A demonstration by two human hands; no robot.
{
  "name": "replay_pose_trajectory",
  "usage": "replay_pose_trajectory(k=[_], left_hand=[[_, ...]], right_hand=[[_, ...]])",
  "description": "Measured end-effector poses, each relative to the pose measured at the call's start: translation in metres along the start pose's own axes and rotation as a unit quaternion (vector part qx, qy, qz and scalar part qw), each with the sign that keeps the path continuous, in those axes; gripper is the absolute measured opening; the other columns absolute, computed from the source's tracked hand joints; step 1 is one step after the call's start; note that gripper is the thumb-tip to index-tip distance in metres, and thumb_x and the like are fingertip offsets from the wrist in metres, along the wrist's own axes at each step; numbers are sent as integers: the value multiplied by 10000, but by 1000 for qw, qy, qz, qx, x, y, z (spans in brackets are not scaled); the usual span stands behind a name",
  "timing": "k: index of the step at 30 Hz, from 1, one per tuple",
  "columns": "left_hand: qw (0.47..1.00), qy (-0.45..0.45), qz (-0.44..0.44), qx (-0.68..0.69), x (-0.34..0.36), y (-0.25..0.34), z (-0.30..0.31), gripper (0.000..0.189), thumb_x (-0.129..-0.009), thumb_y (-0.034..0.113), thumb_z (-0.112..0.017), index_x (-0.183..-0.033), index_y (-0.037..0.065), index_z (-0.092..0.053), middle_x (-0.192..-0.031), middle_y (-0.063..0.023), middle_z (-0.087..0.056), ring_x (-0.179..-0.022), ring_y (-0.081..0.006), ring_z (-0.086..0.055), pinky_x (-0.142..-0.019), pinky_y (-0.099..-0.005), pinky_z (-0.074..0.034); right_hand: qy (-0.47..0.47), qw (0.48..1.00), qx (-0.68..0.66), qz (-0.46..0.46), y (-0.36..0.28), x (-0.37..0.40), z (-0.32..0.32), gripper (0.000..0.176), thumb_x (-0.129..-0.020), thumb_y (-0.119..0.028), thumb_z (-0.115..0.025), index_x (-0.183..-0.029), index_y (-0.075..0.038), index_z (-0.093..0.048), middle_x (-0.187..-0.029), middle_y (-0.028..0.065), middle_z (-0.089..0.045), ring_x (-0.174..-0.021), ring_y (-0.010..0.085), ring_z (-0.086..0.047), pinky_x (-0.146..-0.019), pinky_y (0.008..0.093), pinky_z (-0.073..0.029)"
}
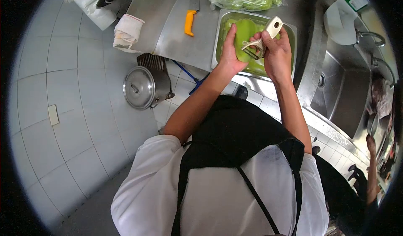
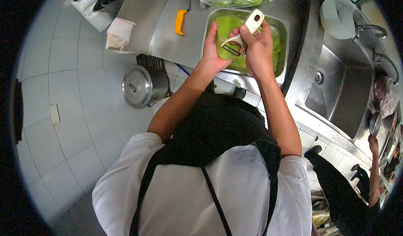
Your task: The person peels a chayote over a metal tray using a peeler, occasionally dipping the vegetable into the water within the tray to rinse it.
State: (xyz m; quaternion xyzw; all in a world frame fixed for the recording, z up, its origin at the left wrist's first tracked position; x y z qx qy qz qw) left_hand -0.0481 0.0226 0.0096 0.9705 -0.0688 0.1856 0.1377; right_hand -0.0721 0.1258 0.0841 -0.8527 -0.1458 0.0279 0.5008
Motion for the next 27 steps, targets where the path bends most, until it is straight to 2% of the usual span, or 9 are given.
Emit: replay_pose_trajectory(k=[7,10,13,16,19,22,23,26,27], left_hand=[[1000,-6,5,-18,-1,-2,4,533,-911,610,-533,-1154,142,-607,-941,-36,-657,-847,-196,-641,-695,-392,-520],[1000,-7,8,-10,-4,-4,8,520,-920,597,-528,-1164,144,-601,-947,-35,-662,-861,-197,-643,-698,-399,-524],[997,-67,24,1,-6,-4,11,591,-914,615,-517,-1228,118,-578,-1088,-53,-650,-984,-232,-622,-796,-433,-507],[998,-49,26,-11,2,-10,3,603,-907,624,-517,-1245,127,-574,-1103,-61,-646,-994,-248,-622,-792,-430,-505],[997,-64,40,14,2,-19,8,513,-920,554,-553,-1244,158,-565,-1168,-83,-620,-1015,-240,-608,-780,-406,-507],[993,-66,78,58,-4,-22,28,487,-901,515,-599,-1231,159,-569,-1142,-78,-626,-993,-250,-607,-787,-389,-498],[988,-110,103,28,-7,-22,40,477,-885,484,-630,-1224,154,-567,-1125,-78,-625,-979,-260,-604,-791,-378,-493],[998,14,65,8,-9,-24,50,553,-901,511,-584,-1250,84,-544,-1093,-168,-602,-937,-284,-579,-709,-352,-469],[997,5,70,26,-11,-26,46,551,-902,503,-588,-1256,84,-540,-1110,-167,-600,-953,-293,-579,-737,-361,-479]], right_hand=[[-21,998,62,20,1,2,-3,480,-951,-18,-574,-1353,40,-318,-922,142,-654,-829,191,-660,-721,299,-542],[-11,995,93,27,3,3,-3,414,-968,-55,-557,-1323,7,-354,-940,117,-653,-832,186,-667,-645,265,-510],[-11,995,83,48,4,2,-4,435,-964,-57,-567,-1333,15,-347,-938,122,-661,-833,183,-668,-657,266,-517],[2,990,124,69,-10,-8,-3,483,-947,-21,-570,-1360,39,-327,-893,127,-661,-810,167,-655,-702,283,-537],[-4,988,117,96,-8,-25,2,482,-936,-27,-598,-1340,41,-345,-895,128,-667,-798,164,-655,-705,278,-533],[14,987,105,119,1,-46,16,474,-934,-33,-606,-1321,44,-344,-898,122,-668,-800,169,-655,-707,275,-532],[30,985,108,128,1,-58,23,472,-935,-31,-604,-1318,46,-340,-899,123,-667,-801,171,-655,-707,276,-534],[31,993,79,83,15,-73,32,465,-933,-24,-599,-1303,58,-330,-911,139,-667,-791,188,-664,-707,292,-548],[38,990,97,91,16,-76,29,463,-933,-24,-598,-1301,59,-330,-910,142,-667,-785,193,-666,-703,298,-552]])
Point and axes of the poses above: each hand's wrist, its own x-axis away from the middle knuckle, its own z-axis out of the back of the hand, y = z × x, the point moved 5 cm from there along -x, towards the middle knuckle
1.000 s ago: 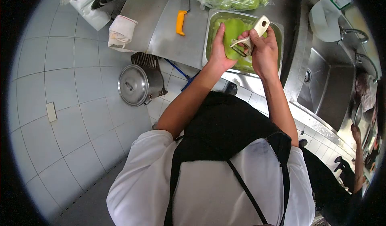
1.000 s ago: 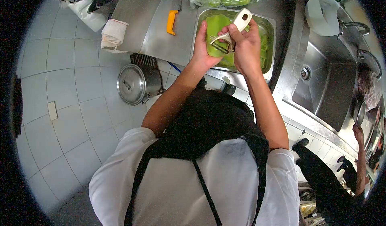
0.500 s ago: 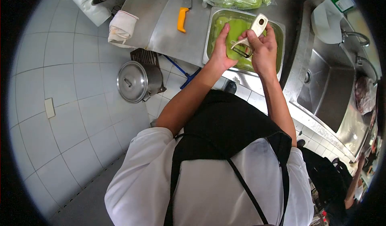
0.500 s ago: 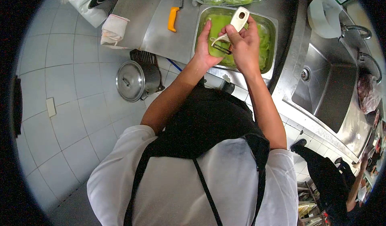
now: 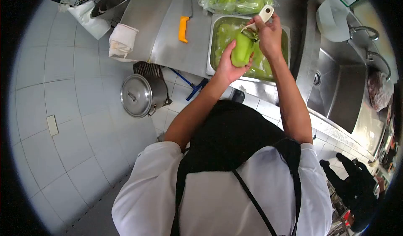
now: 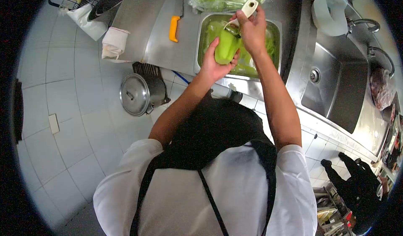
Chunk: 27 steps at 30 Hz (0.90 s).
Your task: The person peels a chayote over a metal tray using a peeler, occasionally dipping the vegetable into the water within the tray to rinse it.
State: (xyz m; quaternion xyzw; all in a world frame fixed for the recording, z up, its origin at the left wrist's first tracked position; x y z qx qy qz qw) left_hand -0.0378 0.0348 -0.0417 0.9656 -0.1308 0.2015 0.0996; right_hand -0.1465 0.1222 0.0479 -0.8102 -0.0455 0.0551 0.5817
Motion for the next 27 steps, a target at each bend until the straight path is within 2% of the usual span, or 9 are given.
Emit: replay_pose_trajectory(k=[2,5,6,9,12,15,18,21,27], left_hand=[[999,-17,6,34,2,0,-4,548,-903,486,-597,-1268,83,-531,-1143,-165,-597,-984,-309,-581,-793,-381,-498],[999,-18,-32,-7,4,9,-3,556,-905,479,-598,-1283,79,-521,-1208,-171,-586,-1051,-347,-581,-892,-428,-507],[999,6,-27,-19,3,11,-3,561,-916,479,-563,-1311,84,-513,-1255,-159,-579,-1114,-360,-572,-955,-483,-486],[997,-28,54,-49,10,8,-11,556,-925,463,-524,-1339,93,-503,-1266,-155,-579,-1126,-341,-574,-985,-523,-463],[995,-67,50,-56,6,6,-17,511,-913,432,-519,-1311,111,-533,-1234,-133,-603,-1095,-294,-585,-997,-553,-444],[997,-64,-10,-31,3,8,-21,529,-907,397,-541,-1329,81,-511,-1270,-143,-588,-1159,-306,-564,-1049,-546,-407],[994,-46,-44,-85,6,10,-22,557,-905,360,-571,-1356,47,-473,-1311,-146,-567,-1226,-314,-533,-1081,-534,-376],[993,-108,-5,-53,3,9,-19,613,-877,293,-645,-1397,51,-427,-1366,-154,-531,-1292,-336,-485,-1107,-564,-339],[988,-119,14,-99,1,9,-24,630,-834,214,-674,-1386,37,-427,-1356,-167,-532,-1277,-358,-491,-1107,-569,-334]], right_hand=[[14,1000,5,17,7,-5,-3,423,-938,-27,-591,-1274,52,-346,-895,146,-659,-770,211,-670,-678,327,-564],[28,995,-76,-59,17,1,3,389,-941,-28,-590,-1247,41,-360,-880,149,-653,-770,221,-669,-659,341,-567],[21,994,-86,-71,15,5,3,378,-939,-25,-595,-1231,35,-363,-889,154,-650,-777,226,-668,-655,342,-566],[29,988,-114,-95,16,5,6,388,-939,-29,-600,-1235,33,-357,-898,153,-646,-781,221,-665,-659,335,-565],[35,991,-98,-87,8,14,5,419,-942,-31,-595,-1270,36,-342,-907,151,-644,-786,214,-662,-666,328,-561],[42,995,-58,-76,-3,35,2,469,-944,-32,-593,-1317,35,-317,-906,151,-644,-790,210,-663,-673,322,-557],[52,995,-63,-49,-2,43,5,503,-947,-36,-590,-1348,33,-295,-906,149,-652,-804,211,-667,-684,317,-554],[42,997,-56,-41,-5,43,6,488,-952,-42,-586,-1339,37,-300,-904,149,-659,-809,208,-669,-695,310,-552],[15,999,-28,-37,-13,40,6,467,-952,-24,-578,-1332,42,-313,-898,144,-657,-804,196,-667,-696,302,-548]])
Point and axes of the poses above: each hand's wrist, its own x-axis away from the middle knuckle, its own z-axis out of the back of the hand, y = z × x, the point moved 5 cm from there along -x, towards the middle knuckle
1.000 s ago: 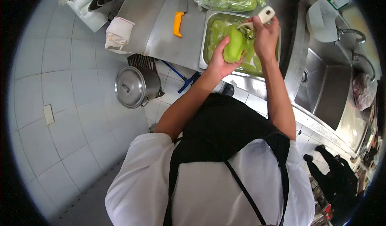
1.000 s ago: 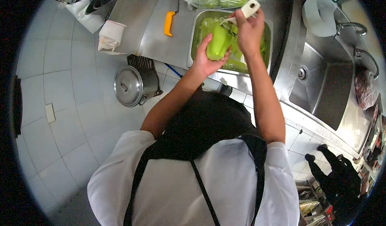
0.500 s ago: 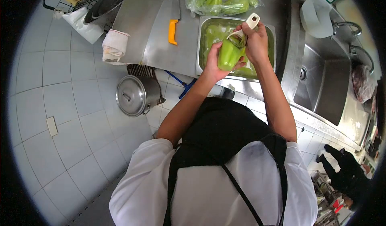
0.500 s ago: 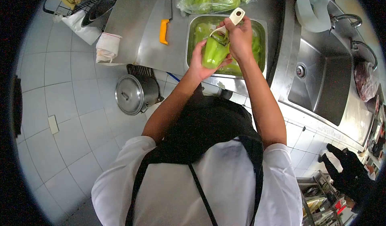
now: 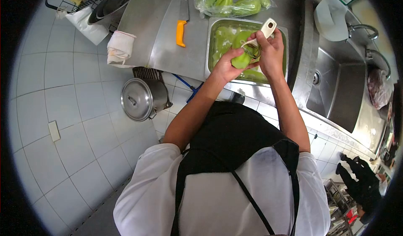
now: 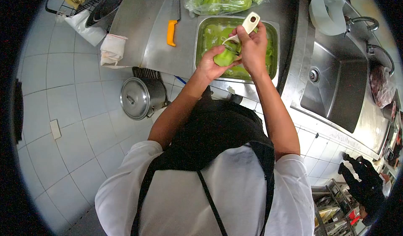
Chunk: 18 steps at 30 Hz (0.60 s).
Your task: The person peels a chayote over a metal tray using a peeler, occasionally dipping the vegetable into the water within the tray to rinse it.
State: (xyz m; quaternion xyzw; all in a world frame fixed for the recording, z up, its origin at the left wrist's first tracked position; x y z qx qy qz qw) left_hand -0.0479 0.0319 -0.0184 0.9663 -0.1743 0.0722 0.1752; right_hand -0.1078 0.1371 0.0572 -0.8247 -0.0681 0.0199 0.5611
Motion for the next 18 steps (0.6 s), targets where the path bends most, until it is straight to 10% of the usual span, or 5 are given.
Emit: replay_pose_trajectory(k=[18], left_hand=[[999,29,-30,-3,2,-4,-17,595,-674,122,-564,-1265,71,-520,-1124,-119,-613,-954,-295,-598,-803,-444,-485]], right_hand=[[-4,996,32,83,-23,6,-7,483,-927,10,-593,-1327,44,-325,-910,133,-649,-796,177,-657,-696,286,-545]])
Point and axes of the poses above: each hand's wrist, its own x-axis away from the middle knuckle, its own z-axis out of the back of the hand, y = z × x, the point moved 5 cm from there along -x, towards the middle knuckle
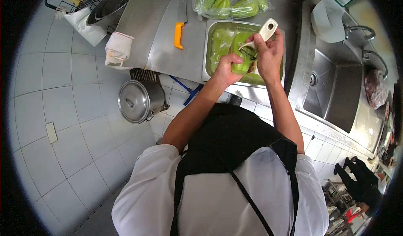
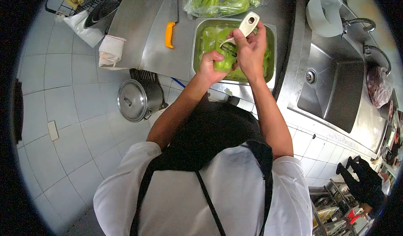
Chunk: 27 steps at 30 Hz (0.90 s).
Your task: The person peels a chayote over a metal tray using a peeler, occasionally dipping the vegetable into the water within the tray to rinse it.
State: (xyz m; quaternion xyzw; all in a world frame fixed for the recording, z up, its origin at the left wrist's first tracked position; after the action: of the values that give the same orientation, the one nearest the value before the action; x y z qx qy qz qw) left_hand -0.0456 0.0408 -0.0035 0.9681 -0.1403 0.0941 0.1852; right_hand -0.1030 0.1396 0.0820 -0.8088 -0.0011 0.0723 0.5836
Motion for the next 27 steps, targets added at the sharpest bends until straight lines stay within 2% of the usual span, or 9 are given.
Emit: replay_pose_trajectory(k=[3,6,10,11,15,18,21,25,27], left_hand=[[997,-67,28,-12,1,-2,7,622,-653,111,-567,-1269,54,-506,-1114,-130,-604,-944,-312,-597,-784,-442,-495],[998,-35,48,-2,10,-12,14,662,-628,97,-575,-1283,48,-490,-1109,-145,-594,-940,-317,-597,-763,-439,-506],[996,-72,43,-14,31,-7,-3,736,-592,71,-599,-1315,45,-466,-1120,-160,-586,-951,-335,-598,-766,-458,-514],[995,-97,29,-25,30,-3,0,733,-635,99,-641,-1343,46,-462,-1170,-161,-582,-978,-344,-597,-785,-468,-515],[995,-54,63,49,32,3,21,680,-737,187,-686,-1366,52,-465,-1238,-156,-574,-1065,-360,-589,-822,-470,-520],[997,-37,48,44,39,6,21,645,-786,214,-691,-1368,54,-465,-1256,-152,-573,-1113,-364,-581,-849,-471,-528],[997,-55,23,-41,35,15,26,661,-795,197,-691,-1387,50,-438,-1286,-160,-557,-1151,-366,-571,-877,-468,-535],[989,-65,-4,-134,36,21,20,727,-776,198,-713,-1408,19,-402,-1329,-181,-533,-1174,-381,-569,-883,-454,-549],[986,-60,-9,-153,30,22,12,741,-762,191,-714,-1407,16,-394,-1304,-182,-542,-1148,-370,-585,-863,-441,-559]], right_hand=[[3,1000,-16,22,3,-8,4,476,-924,2,-604,-1311,37,-330,-915,135,-653,-787,179,-663,-702,288,-545],[39,999,30,12,9,-33,23,463,-922,6,-601,-1294,34,-328,-925,139,-652,-802,184,-663,-719,288,-542],[64,981,182,30,85,-67,83,462,-916,-22,-618,-1272,59,-334,-954,151,-643,-840,191,-656,-738,296,-534],[53,966,248,40,100,-66,92,473,-894,-56,-642,-1275,18,-373,-910,202,-659,-814,300,-682,-739,386,-540],[-66,873,482,19,89,-36,67,473,-862,-104,-653,-1279,-105,-430,-897,313,-639,-837,512,-616,-737,561,-478],[-53,872,483,67,95,-30,67,462,-849,-102,-671,-1248,-88,-439,-891,319,-632,-809,503,-623,-704,534,-492],[11,885,450,119,82,-43,80,381,-872,-85,-655,-1192,-40,-454,-868,267,-662,-752,424,-667,-670,454,-523],[72,994,79,-25,8,-43,49,207,-938,-40,-586,-1103,15,-474,-906,120,-665,-786,191,-670,-670,307,-551],[51,995,-11,-81,-11,-31,26,216,-938,-43,-595,-1107,11,-469,-896,129,-665,-783,197,-668,-673,311,-553]])
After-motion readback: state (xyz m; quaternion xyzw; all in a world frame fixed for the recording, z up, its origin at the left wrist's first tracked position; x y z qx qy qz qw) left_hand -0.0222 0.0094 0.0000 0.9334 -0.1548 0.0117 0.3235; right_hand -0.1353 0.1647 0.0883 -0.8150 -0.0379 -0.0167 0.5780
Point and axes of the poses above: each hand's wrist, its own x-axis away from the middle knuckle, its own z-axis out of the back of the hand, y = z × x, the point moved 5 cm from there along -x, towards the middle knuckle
